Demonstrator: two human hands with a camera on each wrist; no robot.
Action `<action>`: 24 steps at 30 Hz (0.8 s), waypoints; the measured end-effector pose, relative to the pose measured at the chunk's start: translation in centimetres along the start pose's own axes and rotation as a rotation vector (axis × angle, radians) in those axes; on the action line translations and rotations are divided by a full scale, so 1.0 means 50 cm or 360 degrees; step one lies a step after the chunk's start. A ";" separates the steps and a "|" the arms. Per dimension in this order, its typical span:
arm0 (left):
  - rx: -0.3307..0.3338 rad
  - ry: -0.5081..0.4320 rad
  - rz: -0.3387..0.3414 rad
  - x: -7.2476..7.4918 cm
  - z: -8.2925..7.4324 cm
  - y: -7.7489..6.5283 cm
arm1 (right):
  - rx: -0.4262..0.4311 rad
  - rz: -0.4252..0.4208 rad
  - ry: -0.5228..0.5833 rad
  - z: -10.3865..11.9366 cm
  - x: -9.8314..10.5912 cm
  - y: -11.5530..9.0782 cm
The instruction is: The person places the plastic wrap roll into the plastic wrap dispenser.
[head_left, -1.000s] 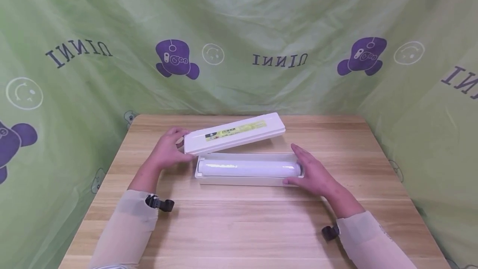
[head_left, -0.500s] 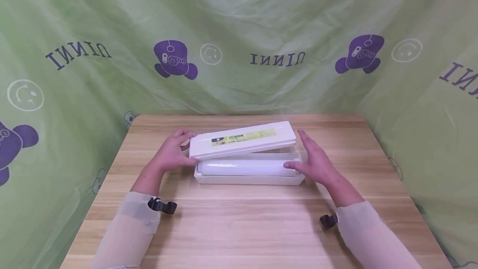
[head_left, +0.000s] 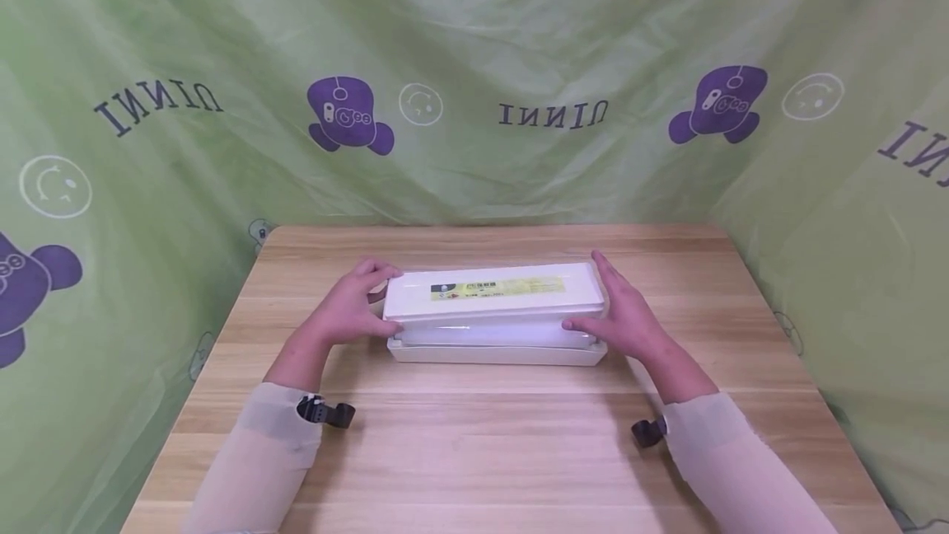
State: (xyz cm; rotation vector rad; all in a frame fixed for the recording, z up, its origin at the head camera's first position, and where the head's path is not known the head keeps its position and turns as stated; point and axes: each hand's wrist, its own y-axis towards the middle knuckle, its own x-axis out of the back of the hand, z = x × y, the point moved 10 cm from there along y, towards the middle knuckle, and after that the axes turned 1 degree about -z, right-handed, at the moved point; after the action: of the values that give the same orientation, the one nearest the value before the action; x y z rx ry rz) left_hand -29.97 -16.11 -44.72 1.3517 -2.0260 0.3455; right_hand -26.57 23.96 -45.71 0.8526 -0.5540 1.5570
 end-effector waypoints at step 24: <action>-0.0026 0.0021 0.0049 -0.020 -0.005 -0.007 | -0.0079 0.0009 0.0023 -0.012 -0.004 -0.030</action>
State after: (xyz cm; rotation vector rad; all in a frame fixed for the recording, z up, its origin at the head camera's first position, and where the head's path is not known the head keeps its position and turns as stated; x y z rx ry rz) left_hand -29.32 -15.41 -45.24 1.3062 -2.0365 0.3498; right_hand -25.23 24.55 -46.42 0.8018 -0.5831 1.5474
